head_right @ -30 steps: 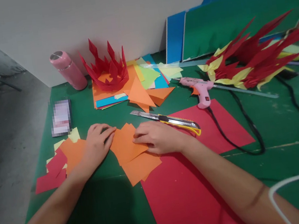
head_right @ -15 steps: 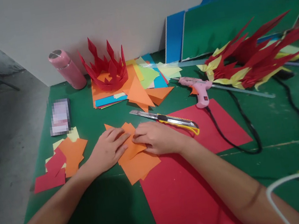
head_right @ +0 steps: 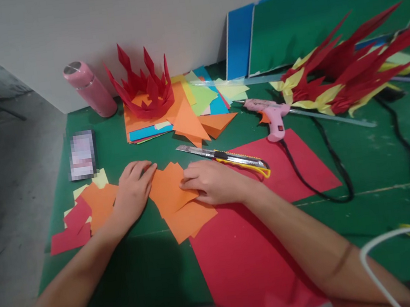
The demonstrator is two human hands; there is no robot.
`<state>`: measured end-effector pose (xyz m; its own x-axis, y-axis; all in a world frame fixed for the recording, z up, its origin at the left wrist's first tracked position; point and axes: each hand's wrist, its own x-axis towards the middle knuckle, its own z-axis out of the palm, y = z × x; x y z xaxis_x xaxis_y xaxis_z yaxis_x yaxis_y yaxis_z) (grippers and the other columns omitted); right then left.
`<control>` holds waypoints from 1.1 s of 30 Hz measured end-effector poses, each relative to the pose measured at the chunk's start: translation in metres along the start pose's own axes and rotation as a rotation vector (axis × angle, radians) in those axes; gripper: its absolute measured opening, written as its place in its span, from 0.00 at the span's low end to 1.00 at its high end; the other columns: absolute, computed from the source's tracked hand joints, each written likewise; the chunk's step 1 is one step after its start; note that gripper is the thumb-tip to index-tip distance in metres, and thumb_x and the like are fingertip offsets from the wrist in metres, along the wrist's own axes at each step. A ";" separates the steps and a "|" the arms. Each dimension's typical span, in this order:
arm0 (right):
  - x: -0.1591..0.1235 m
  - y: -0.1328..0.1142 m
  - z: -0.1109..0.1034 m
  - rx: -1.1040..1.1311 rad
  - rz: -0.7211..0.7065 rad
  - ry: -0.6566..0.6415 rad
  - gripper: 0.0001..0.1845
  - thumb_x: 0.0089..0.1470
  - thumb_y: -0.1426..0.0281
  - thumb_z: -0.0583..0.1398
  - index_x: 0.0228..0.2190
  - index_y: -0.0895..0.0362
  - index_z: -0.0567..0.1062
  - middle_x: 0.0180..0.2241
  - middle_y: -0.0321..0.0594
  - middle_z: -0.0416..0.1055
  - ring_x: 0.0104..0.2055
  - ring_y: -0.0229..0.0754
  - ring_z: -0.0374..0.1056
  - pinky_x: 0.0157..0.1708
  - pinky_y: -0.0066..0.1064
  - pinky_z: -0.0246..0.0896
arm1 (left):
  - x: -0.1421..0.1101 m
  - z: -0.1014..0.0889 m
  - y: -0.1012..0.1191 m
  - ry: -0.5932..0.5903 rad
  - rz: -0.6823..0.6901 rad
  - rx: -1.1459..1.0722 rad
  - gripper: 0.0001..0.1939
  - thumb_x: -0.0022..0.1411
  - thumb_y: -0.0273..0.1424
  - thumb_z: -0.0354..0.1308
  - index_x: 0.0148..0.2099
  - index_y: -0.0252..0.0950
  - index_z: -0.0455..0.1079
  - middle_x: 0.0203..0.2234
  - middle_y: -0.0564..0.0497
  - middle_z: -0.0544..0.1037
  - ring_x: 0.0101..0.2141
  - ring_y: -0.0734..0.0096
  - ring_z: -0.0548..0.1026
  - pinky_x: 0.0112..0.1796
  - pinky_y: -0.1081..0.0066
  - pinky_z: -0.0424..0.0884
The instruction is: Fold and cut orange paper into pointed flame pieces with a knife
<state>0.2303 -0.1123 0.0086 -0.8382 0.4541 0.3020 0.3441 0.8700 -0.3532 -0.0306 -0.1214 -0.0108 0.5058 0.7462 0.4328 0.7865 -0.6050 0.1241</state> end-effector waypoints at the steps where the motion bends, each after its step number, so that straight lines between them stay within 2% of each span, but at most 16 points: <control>1: 0.000 0.000 0.000 -0.002 -0.001 0.005 0.12 0.59 0.73 0.59 0.43 0.60 0.80 0.38 0.48 0.79 0.39 0.48 0.70 0.38 0.40 0.65 | 0.000 -0.001 0.003 0.005 0.011 0.007 0.14 0.70 0.22 0.51 0.52 0.34 0.74 0.46 0.41 0.79 0.47 0.55 0.74 0.46 0.57 0.71; 6: 0.001 0.000 0.000 -0.018 0.004 0.004 0.13 0.62 0.69 0.58 0.42 0.59 0.80 0.37 0.48 0.78 0.39 0.47 0.69 0.38 0.39 0.65 | 0.001 -0.003 0.010 0.002 -0.055 0.018 0.13 0.69 0.24 0.52 0.49 0.40 0.76 0.48 0.43 0.80 0.48 0.52 0.74 0.44 0.55 0.71; 11: 0.000 0.003 0.001 -0.051 -0.034 0.009 0.14 0.62 0.72 0.55 0.43 0.60 0.80 0.37 0.48 0.78 0.37 0.47 0.68 0.36 0.39 0.64 | 0.001 0.000 0.004 -0.055 0.056 -0.064 0.13 0.70 0.23 0.50 0.50 0.35 0.75 0.44 0.43 0.81 0.43 0.61 0.78 0.42 0.63 0.74; 16: -0.001 0.004 0.001 -0.013 -0.029 -0.004 0.15 0.63 0.73 0.54 0.43 0.58 0.80 0.36 0.47 0.79 0.36 0.45 0.69 0.35 0.37 0.63 | -0.003 0.000 0.005 -0.088 0.016 -0.041 0.15 0.71 0.24 0.49 0.51 0.37 0.75 0.46 0.44 0.80 0.39 0.64 0.80 0.38 0.67 0.76; 20: -0.001 0.006 0.000 0.152 0.070 0.003 0.15 0.66 0.68 0.55 0.41 0.56 0.82 0.34 0.45 0.79 0.37 0.44 0.71 0.37 0.35 0.64 | -0.002 -0.001 0.005 -0.098 0.071 -0.089 0.13 0.71 0.25 0.51 0.51 0.36 0.75 0.45 0.42 0.79 0.41 0.62 0.79 0.42 0.63 0.76; 25: 0.002 0.008 0.002 0.309 0.234 0.018 0.17 0.67 0.62 0.56 0.33 0.56 0.81 0.32 0.42 0.76 0.35 0.41 0.71 0.37 0.32 0.63 | 0.005 0.003 -0.006 -0.121 0.147 -0.408 0.16 0.70 0.22 0.49 0.50 0.38 0.76 0.47 0.43 0.80 0.48 0.63 0.78 0.48 0.58 0.75; 27: 0.004 0.008 0.006 0.336 0.315 0.050 0.18 0.65 0.60 0.57 0.30 0.56 0.79 0.31 0.41 0.75 0.34 0.40 0.70 0.35 0.32 0.61 | 0.006 0.004 -0.010 -0.148 0.088 -0.528 0.16 0.71 0.22 0.48 0.49 0.38 0.76 0.46 0.44 0.81 0.48 0.64 0.78 0.49 0.59 0.75; 31: 0.010 0.006 0.012 0.273 0.462 0.073 0.22 0.63 0.55 0.59 0.23 0.56 0.73 0.25 0.37 0.70 0.28 0.39 0.65 0.29 0.31 0.53 | 0.007 0.001 -0.013 -0.215 -0.200 -0.770 0.16 0.74 0.32 0.44 0.52 0.39 0.72 0.44 0.46 0.83 0.45 0.67 0.81 0.48 0.62 0.77; 33: 0.013 0.006 0.015 0.220 0.532 0.083 0.22 0.60 0.54 0.61 0.22 0.55 0.70 0.22 0.35 0.67 0.27 0.39 0.62 0.27 0.31 0.49 | 0.008 -0.002 -0.011 -0.224 -0.295 -0.870 0.16 0.75 0.37 0.44 0.54 0.38 0.70 0.44 0.45 0.83 0.44 0.66 0.81 0.46 0.64 0.77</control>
<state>0.2149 -0.1039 -0.0024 -0.5353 0.8389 0.0983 0.6052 0.4621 -0.6482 -0.0360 -0.1088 -0.0073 0.4561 0.8834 0.1071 0.3990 -0.3106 0.8627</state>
